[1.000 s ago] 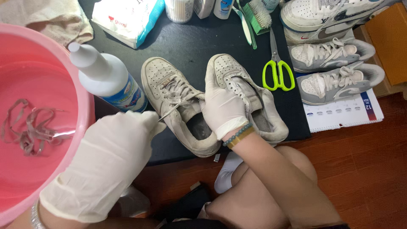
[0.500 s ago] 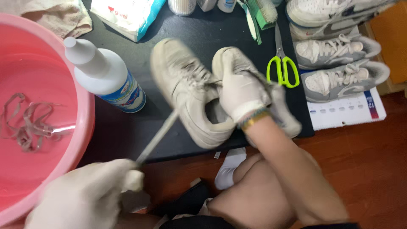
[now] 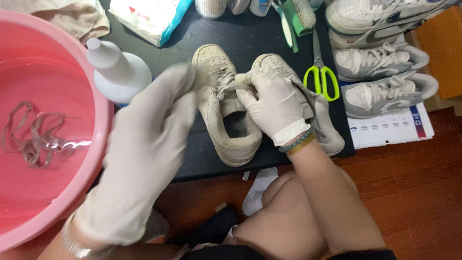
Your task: The person removes shoelaces from a bowl of water and threads them back into a white sneaker by hand while wearing gloves.
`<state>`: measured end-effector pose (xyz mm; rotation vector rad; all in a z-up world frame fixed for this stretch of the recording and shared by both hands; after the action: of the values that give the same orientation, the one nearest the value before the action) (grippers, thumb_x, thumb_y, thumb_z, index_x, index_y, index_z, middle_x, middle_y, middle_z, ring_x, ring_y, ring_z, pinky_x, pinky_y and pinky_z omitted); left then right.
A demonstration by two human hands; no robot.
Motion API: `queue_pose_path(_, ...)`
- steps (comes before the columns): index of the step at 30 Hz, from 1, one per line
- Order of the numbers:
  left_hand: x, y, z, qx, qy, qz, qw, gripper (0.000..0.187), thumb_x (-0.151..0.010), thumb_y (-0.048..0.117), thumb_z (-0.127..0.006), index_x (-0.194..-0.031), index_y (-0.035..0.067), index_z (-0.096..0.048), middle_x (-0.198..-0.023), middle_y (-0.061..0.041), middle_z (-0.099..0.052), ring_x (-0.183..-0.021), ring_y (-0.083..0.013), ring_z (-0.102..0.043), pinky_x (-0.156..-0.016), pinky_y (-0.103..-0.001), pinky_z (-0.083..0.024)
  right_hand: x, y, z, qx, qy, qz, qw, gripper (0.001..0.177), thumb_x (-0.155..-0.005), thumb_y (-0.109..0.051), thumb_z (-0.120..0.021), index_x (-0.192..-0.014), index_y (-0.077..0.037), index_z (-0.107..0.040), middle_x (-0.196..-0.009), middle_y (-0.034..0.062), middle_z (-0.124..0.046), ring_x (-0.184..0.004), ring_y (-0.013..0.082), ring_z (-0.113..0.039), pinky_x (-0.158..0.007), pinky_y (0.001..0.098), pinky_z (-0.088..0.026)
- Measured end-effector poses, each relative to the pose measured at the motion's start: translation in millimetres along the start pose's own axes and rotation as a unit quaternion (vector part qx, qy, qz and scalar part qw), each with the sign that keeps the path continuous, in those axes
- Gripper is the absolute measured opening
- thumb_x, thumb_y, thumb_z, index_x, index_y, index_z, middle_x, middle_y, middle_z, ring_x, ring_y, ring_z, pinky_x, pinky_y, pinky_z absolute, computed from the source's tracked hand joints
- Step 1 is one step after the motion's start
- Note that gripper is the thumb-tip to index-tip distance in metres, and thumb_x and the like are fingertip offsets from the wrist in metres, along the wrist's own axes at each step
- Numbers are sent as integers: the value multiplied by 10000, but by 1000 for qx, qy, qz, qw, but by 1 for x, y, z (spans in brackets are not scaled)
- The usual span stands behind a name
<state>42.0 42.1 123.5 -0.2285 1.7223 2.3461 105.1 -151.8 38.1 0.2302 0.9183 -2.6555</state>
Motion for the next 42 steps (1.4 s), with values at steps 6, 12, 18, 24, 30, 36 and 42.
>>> queue_pose_path(6,-39,-20,-50,-260,-24,-57,964,625,-1006,189,-702,-1526,12,-404,-1214,-234,-628,-1174,-410,-578,-976,-498,-489,-13,10,36,-141,107,-51,983,65,-1043,-141,-703,-1028,-77,-698,-929,51,-688,-796,144,-615,-725,298,-506)
queue_pose_path(12,-43,-75,-82,-279,-85,49,955,463,-828,195,-777,-1221,74,-563,-968,-212,-666,-1007,-429,-614,-831,-518,-520,-50,11,46,-440,23,-85,894,155,-1090,-137,-565,-1211,-64,-630,-1116,82,-737,-888,129,-647,-805,308,-530)
queue_pose_path(18,-58,-80,-75,-301,41,11,953,322,-854,105,-726,-1166,130,-653,-946,-174,-691,-944,-371,-652,-804,-486,-533,-52,-2,36,-238,-38,24,970,812,-1028,-218,-657,-1683,-116,-188,-1412,59,-581,-1305,141,-598,-1108,341,-515)
queue_pose_path(24,-59,-121,-96,347,-61,191,916,443,-866,-25,-554,-1294,19,-656,-1072,-50,-670,-952,-114,-639,-907,-251,-546,-34,15,-18,-91,-102,-21,990,970,-895,-166,-803,-1638,-154,-180,-974,65,-737,-932,192,-719,-937,402,-525)
queue_pose_path(30,-49,-123,-82,510,67,149,845,453,-983,-53,-589,-1433,-49,-547,-1174,-121,-577,-934,-116,-575,-925,-256,-523,-38,35,-19,-29,5,-97,995,822,-873,-97,-726,-1596,-149,-339,-786,33,-702,-708,171,-698,-721,354,-582)
queue_pose_path(36,-40,-146,-76,485,137,192,842,433,-861,-93,-504,-1286,-20,-530,-1191,-124,-682,-1022,-153,-721,-953,-304,-612,-31,26,0,41,42,14,998,670,-880,-52,-719,-1512,-127,-511,-761,44,-652,-736,210,-662,-717,387,-555)
queue_pose_path(42,-35,-141,-66,414,187,119,883,339,-1027,157,-553,-1310,-22,-606,-1115,7,-724,-963,-39,-689,-865,-181,-580,-30,39,33,23,134,-85,987,415,-931,-48,-659,-1337,-134,-646,-801,22,-645,-716,171,-657,-723,351,-570)
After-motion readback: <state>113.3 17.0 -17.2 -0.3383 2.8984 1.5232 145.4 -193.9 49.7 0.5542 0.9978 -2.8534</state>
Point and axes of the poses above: each hand's wrist, its own x-axis away from the middle knuckle, its own z-axis out of the back of the hand, y = z × x, the point moved 10 cm from there along -x, towards the middle knuckle
